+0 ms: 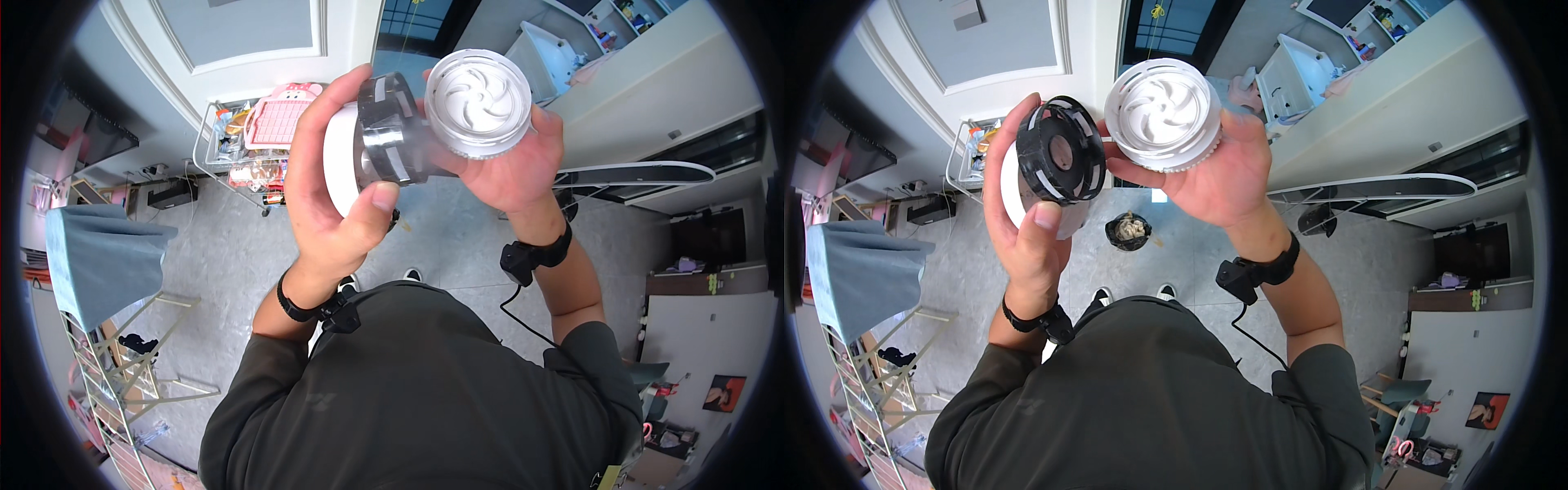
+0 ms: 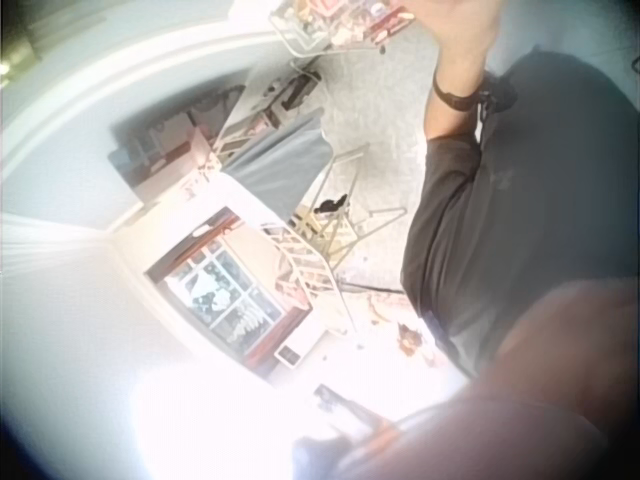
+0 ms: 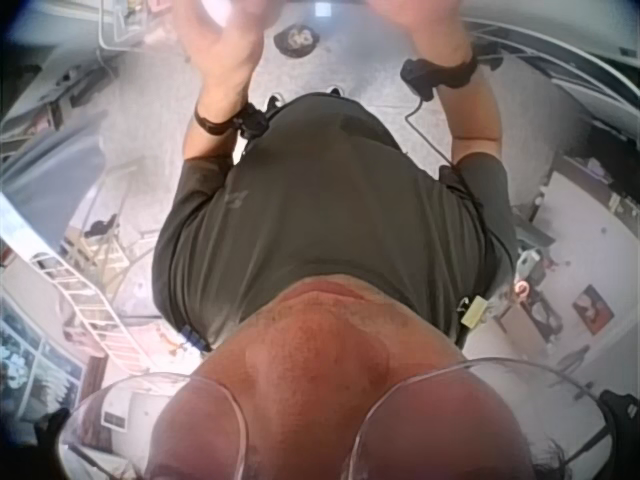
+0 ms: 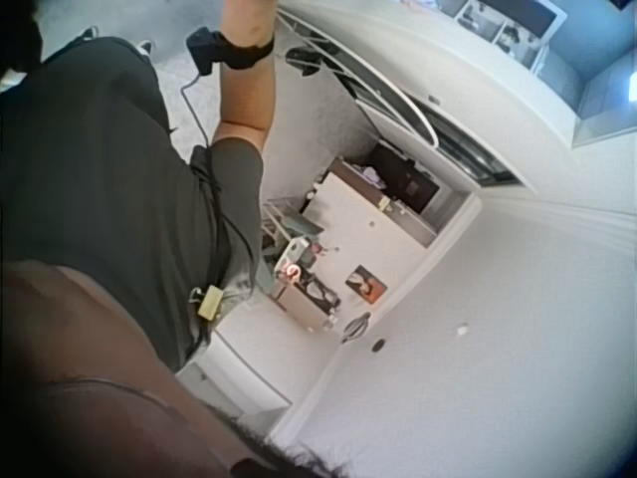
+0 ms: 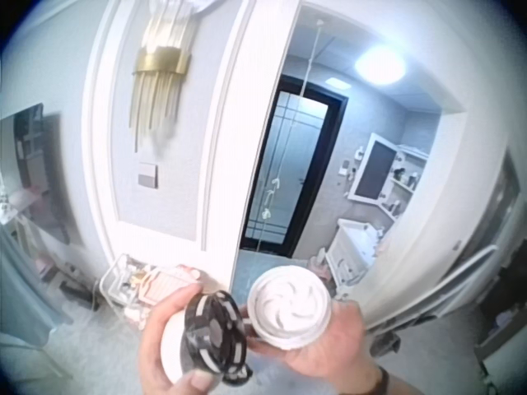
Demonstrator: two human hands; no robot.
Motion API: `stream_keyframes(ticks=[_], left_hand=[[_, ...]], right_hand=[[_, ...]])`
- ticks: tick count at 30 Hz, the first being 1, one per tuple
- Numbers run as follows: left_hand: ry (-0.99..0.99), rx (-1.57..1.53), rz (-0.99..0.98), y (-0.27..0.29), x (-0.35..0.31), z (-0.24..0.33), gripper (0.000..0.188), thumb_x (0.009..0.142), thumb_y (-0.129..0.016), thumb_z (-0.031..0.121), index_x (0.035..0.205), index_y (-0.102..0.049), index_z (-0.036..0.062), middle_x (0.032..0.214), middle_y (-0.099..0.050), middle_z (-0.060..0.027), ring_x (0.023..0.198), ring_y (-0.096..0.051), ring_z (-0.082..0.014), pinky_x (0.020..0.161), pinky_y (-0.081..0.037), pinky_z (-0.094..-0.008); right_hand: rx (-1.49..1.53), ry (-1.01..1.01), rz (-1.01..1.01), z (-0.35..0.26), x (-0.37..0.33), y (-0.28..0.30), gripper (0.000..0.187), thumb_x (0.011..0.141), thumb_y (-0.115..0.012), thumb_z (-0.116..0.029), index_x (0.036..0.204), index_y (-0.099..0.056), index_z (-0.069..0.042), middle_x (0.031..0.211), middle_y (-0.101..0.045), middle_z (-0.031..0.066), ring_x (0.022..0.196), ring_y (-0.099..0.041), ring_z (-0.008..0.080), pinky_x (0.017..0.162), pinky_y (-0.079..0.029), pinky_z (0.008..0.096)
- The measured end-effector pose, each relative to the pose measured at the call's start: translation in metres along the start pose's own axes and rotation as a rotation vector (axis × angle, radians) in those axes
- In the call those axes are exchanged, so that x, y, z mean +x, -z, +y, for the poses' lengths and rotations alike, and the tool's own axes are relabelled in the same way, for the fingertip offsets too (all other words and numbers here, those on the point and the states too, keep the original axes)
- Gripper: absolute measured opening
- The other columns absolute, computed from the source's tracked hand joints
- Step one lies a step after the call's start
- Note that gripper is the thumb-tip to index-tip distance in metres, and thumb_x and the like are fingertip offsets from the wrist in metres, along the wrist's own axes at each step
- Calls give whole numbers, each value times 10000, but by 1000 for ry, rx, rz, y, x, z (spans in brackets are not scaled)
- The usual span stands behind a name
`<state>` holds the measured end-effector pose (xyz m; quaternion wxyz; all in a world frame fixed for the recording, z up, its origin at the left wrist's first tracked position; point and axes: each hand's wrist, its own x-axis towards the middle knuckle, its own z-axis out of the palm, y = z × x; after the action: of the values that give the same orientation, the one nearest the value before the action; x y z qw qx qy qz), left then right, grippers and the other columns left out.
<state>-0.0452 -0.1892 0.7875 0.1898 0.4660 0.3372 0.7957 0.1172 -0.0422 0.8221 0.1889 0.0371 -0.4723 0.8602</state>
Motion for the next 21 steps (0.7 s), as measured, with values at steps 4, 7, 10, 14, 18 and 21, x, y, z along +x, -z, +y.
stream_keyframes(ticks=[4, 7, 10, 14, 18, 21], left_hand=[[32, -79, -5, -4, 2, 4, 831, 844, -733, 315, 1520, -433, -66, 1342, -621, -150, 1223, -619, -218, 1076, -469, -365], [27, -85, -15, -3, 3, 2, 825, 849, -725, 306, 1525, -428, -60, 1328, -632, -148, 1222, -620, -216, 1078, -470, -362], [51, -79, -6, -3, 3, 2, 817, 851, -717, 304, 1527, -429, -54, 1320, -638, -147, 1223, -620, -217, 1083, -466, -361], [53, -82, -17, -3, 1, -2, 825, 854, -725, 328, 1525, -432, -52, 1370, -614, -158, 1244, -608, -224, 1090, -461, -365], [96, -17, -2, 5, -2, -9, 844, 863, -747, 370, 1520, -433, -58, 1448, -562, -177, 1292, -585, -241, 1102, -457, -378], [81, -140, 15, 3, -4, -13, 915, 874, -766, 435, 1538, -384, -66, 1545, -472, -194, 1371, -541, -283, 1160, -437, -423]], right_hand=[[36, 5, -6, 0, 0, 1, 877, 981, -502, -560, 1638, -231, -45, 1676, -264, 232, 1522, -332, 430, 1201, -373, 618], [48, 17, 7, 1, -1, 3, 868, 986, -482, -567, 1639, -237, -51, 1666, -292, 227, 1521, -338, 427, 1209, -351, 625], [23, 27, 26, 1, -2, 2, 867, 980, -475, -572, 1638, -246, -56, 1662, -310, 223, 1519, -342, 427, 1213, -339, 629], [9, 41, 59, 1, -4, 2, 898, 948, -509, -555, 1632, -248, -36, 1659, -315, 227, 1514, -353, 427, 1206, -345, 638], [-53, 44, 69, -2, -6, 1, 986, 863, -609, -506, 1621, -245, 8, 1622, -376, 232, 1490, -401, 417, 1206, -367, 606], [-100, 41, 103, 0, -9, 1, 1041, 810, -671, -486, 1615, -251, 24, 1593, -420, 219, 1472, -434, 398, 1208, -380, 563]])
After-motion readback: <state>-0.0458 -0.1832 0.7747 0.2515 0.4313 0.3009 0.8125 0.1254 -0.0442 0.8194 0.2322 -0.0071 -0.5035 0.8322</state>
